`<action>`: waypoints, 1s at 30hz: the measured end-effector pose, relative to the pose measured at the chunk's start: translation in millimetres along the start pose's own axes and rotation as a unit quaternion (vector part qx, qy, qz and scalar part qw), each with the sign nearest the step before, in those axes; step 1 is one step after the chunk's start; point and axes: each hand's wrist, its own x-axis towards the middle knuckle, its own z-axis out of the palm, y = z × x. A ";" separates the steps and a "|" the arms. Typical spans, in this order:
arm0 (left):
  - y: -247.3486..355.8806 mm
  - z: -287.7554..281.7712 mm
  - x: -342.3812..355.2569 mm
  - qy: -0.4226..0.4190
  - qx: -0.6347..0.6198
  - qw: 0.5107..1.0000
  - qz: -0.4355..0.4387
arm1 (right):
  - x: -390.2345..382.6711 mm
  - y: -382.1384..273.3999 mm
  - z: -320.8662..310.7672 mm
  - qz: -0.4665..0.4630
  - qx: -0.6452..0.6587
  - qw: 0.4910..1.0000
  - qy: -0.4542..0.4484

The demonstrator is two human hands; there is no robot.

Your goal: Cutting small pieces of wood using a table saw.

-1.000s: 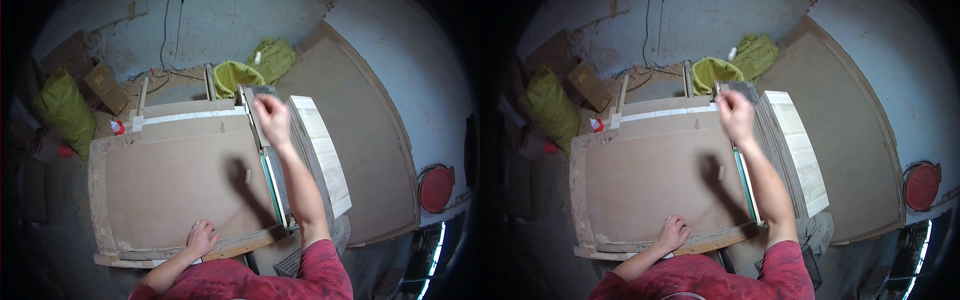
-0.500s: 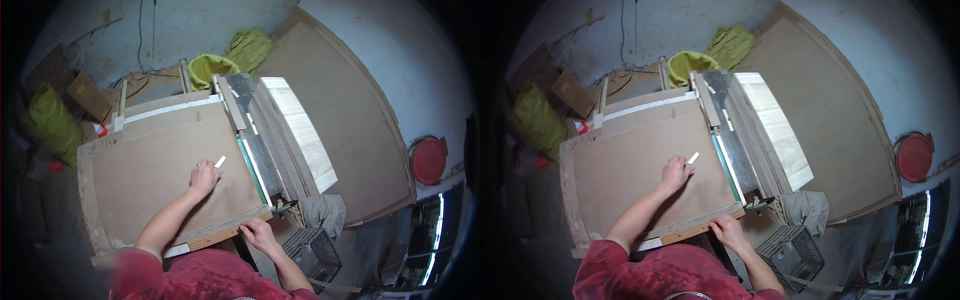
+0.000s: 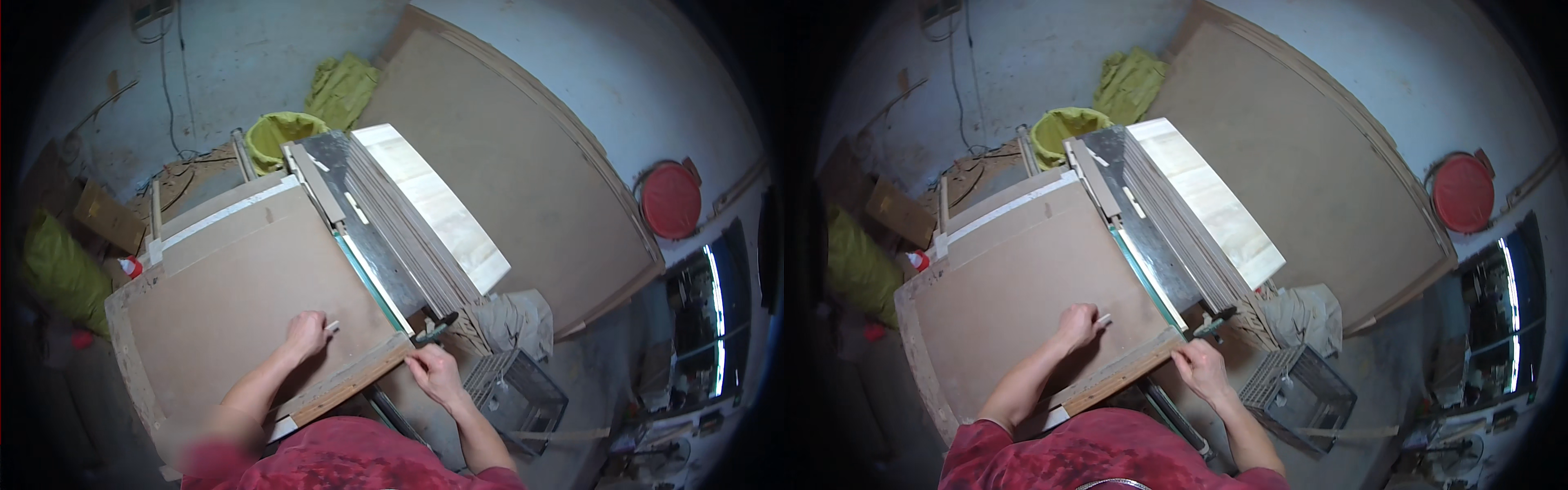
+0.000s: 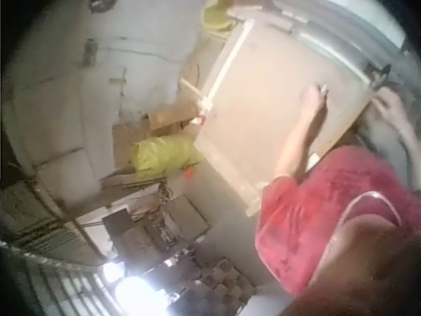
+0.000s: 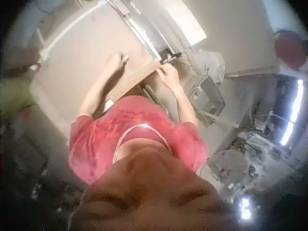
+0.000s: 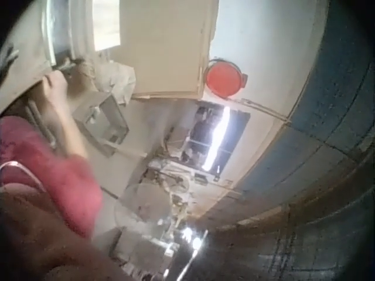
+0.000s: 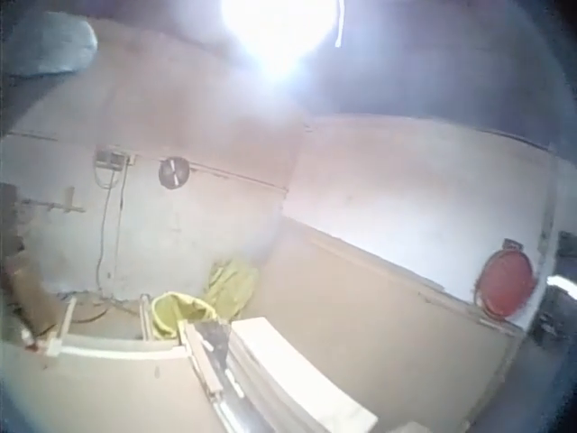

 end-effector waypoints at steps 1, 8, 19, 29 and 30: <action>24.9 -1.0 -3.1 -0.023 -0.038 0.999 0.019 | 8.4 -1.6 -5.8 -0.008 -0.001 0.999 0.032; 155.5 23.1 -26.0 0.029 -0.193 0.922 0.335 | 95.6 13.0 -89.9 -0.076 -0.151 0.950 0.262; 58.8 46.0 -69.6 -0.161 -0.306 0.926 0.150 | 144.6 136.3 -131.5 0.116 -0.262 0.958 -0.008; 76.6 9.1 -11.2 -0.177 -0.470 0.863 0.054 | 153.2 113.6 -132.7 0.101 -0.259 0.961 0.005; 76.1 19.9 7.9 -0.135 -0.497 0.853 0.078 | 145.2 105.7 -127.1 0.095 -0.261 0.961 0.005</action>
